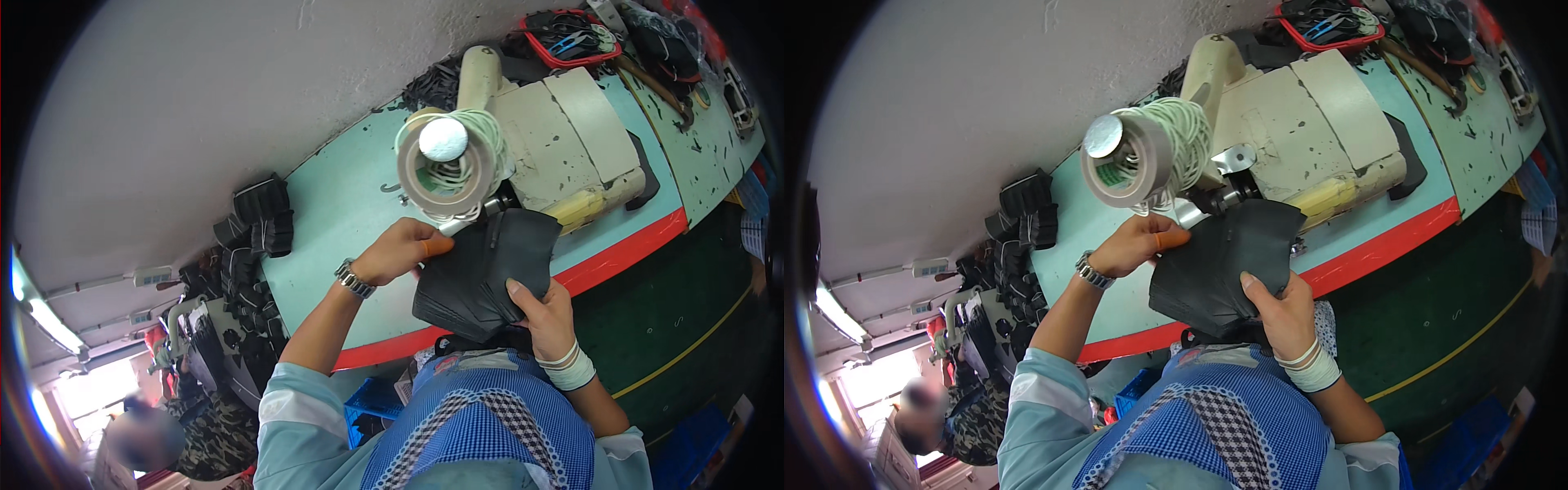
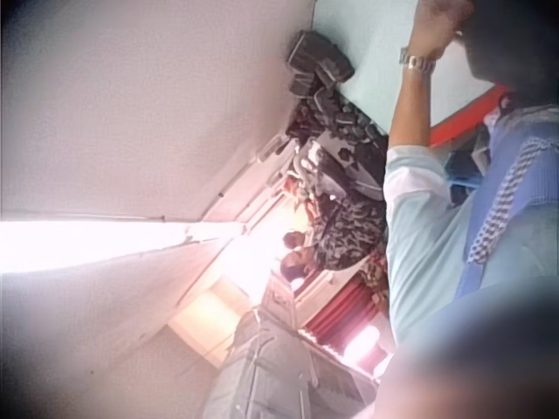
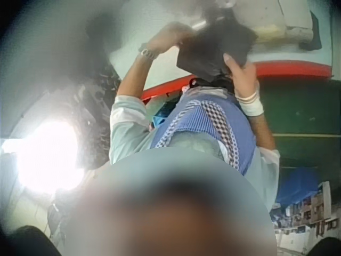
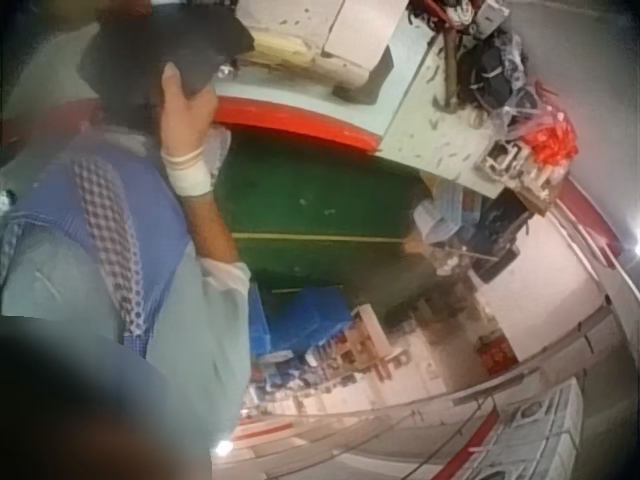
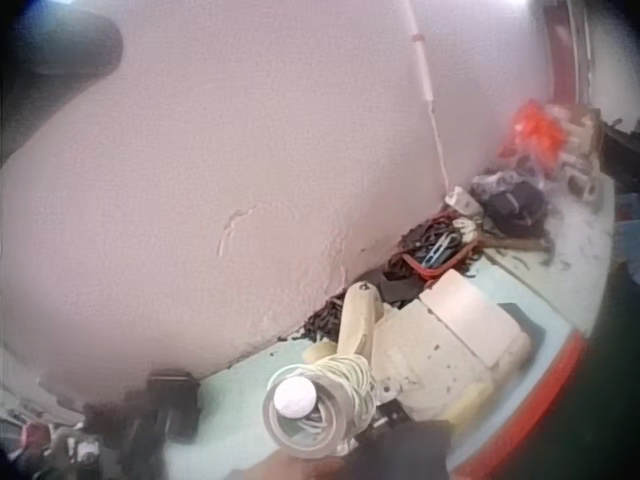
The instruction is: The person handles and aligns stacks of shoe uppers, processes them with a stitching machine, then organizes the finished components with rubber bands.
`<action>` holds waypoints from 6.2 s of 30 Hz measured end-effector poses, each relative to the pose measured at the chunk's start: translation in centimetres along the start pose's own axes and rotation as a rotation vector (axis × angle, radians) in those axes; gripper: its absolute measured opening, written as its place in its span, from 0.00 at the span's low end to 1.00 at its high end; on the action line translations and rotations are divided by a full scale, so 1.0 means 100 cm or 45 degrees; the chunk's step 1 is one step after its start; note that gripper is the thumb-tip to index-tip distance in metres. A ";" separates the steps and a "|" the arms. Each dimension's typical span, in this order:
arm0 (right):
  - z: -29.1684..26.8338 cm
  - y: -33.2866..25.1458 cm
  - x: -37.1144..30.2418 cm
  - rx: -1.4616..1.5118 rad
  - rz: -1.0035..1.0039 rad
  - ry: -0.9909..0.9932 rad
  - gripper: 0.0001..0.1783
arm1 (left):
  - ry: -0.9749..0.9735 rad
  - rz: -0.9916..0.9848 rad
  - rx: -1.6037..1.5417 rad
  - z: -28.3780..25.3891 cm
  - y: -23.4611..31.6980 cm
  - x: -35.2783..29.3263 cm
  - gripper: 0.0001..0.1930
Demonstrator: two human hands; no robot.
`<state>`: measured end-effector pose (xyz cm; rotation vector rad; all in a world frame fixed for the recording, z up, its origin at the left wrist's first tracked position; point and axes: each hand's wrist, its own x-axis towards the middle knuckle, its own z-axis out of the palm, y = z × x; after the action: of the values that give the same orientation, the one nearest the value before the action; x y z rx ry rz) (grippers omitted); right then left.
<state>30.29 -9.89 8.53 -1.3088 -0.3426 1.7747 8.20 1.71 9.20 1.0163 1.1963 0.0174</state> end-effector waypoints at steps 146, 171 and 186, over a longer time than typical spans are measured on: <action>0.002 -0.016 -0.016 -0.100 -0.206 0.114 0.26 | -0.102 0.037 -0.292 0.028 0.006 0.008 0.18; -0.030 -0.047 -0.029 -1.646 -1.577 -0.414 0.35 | -0.144 0.380 -1.027 0.110 -0.031 -0.030 0.38; -0.031 -0.028 -0.014 -0.104 0.418 -1.145 0.43 | -0.128 0.926 -1.053 0.121 -0.034 -0.022 0.29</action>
<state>34.41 -10.21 10.04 -0.5524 -0.7201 2.5916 14.93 -9.09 8.71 0.6378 0.5640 0.9433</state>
